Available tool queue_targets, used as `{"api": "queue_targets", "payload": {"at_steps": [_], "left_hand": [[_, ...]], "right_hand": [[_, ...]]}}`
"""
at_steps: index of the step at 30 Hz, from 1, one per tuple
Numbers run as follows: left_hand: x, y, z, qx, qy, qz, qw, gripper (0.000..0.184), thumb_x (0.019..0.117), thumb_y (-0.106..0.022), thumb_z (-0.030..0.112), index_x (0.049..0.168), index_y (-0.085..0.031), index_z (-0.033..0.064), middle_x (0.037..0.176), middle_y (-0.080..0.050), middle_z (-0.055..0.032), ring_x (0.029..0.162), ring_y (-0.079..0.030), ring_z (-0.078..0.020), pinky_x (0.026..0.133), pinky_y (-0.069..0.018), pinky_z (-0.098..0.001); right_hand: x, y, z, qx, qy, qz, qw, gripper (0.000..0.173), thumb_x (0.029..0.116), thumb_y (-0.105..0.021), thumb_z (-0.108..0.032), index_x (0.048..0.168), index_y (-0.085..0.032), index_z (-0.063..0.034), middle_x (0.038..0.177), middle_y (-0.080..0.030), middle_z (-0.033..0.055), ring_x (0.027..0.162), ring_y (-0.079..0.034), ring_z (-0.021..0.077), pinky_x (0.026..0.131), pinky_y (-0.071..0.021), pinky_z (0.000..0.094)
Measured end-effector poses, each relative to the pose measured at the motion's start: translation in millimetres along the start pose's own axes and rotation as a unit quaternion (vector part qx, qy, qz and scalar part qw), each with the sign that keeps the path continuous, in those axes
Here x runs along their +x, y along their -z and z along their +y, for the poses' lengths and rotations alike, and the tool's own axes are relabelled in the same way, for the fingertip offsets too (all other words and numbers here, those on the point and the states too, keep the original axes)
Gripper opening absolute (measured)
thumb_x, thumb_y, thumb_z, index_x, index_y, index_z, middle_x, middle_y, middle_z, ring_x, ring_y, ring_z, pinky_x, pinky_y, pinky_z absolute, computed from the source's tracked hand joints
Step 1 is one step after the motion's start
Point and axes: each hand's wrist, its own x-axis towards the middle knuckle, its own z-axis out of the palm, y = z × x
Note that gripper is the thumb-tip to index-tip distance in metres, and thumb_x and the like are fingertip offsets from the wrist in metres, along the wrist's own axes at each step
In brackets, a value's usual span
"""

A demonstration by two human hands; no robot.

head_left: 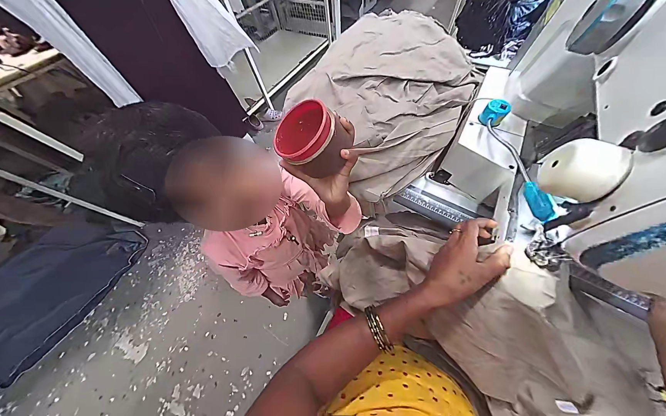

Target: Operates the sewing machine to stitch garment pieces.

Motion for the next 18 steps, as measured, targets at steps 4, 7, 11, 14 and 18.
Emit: {"api": "queue_targets", "payload": {"at_steps": [4,7,11,14,18], "left_hand": [[1.5,-0.7,-3.5,-0.006,-0.004,0.002,1.0,0.052,0.1005,-0.059,0.02,0.145,-0.047,-0.0039,0.133,-0.058,-0.0241,0.114,-0.062,-0.0312,0.096,-0.0518,-0.0464],[2.8,-2.5,-6.0,-0.003,-0.014,0.022,1.0,0.04,0.0991,-0.061,0.021,0.13,-0.057,-0.0042,0.127,-0.058,-0.0235,0.112,-0.061,-0.0296,0.094,-0.0523,-0.0445],[-9.4,0.0,14.0,0.161,-0.025,0.007,0.987,0.026,0.0982,-0.06,0.021,0.102,-0.068,-0.0035,0.092,-0.069,-0.0182,0.087,-0.069,-0.0299,0.077,-0.0548,-0.0485],[-47.2,5.1,20.8,0.2,-0.183,-0.063,0.96,0.025,0.0974,-0.063,0.023,0.087,-0.069,0.0013,0.069,-0.064,-0.0092,0.063,-0.063,-0.0198,0.057,-0.0519,-0.037],[-61.1,21.2,7.5,0.175,-0.204,-0.135,0.954,0.031,0.101,-0.061,0.038,0.094,-0.071,0.0095,0.076,-0.068,0.0001,0.064,-0.059,-0.0029,0.06,-0.0497,-0.0194]], "right_hand": [[-4.4,-10.9,30.0,0.025,0.057,0.037,0.997,0.023,0.0943,-0.062,-0.006,0.104,-0.073,0.0114,0.1,-0.072,0.0298,0.09,-0.074,0.0255,0.082,-0.056,0.0302],[-6.8,-6.2,18.3,0.022,0.049,0.029,0.998,0.028,0.0947,-0.062,-0.01,0.106,-0.072,0.0141,0.1,-0.071,0.0327,0.092,-0.073,0.0314,0.085,-0.0558,0.0369],[-11.6,9.4,-2.9,0.022,0.027,-0.073,0.997,0.038,0.0934,-0.059,-0.018,0.105,-0.065,0.0183,0.101,-0.065,0.0399,0.095,-0.066,0.0532,0.086,-0.0473,0.0661],[-13.3,20.9,-25.9,0.049,0.087,-0.064,0.993,0.024,0.0889,-0.068,-0.014,0.089,-0.067,0.0101,0.081,-0.067,0.0246,0.075,-0.067,0.0371,0.068,-0.0529,0.0539],[-31.7,10.9,-56.9,0.053,0.316,-0.013,0.947,0.019,0.0974,-0.064,-0.018,0.083,-0.071,-0.0075,0.077,-0.07,0.0089,0.074,-0.068,0.0205,0.067,-0.0537,0.032]]}}
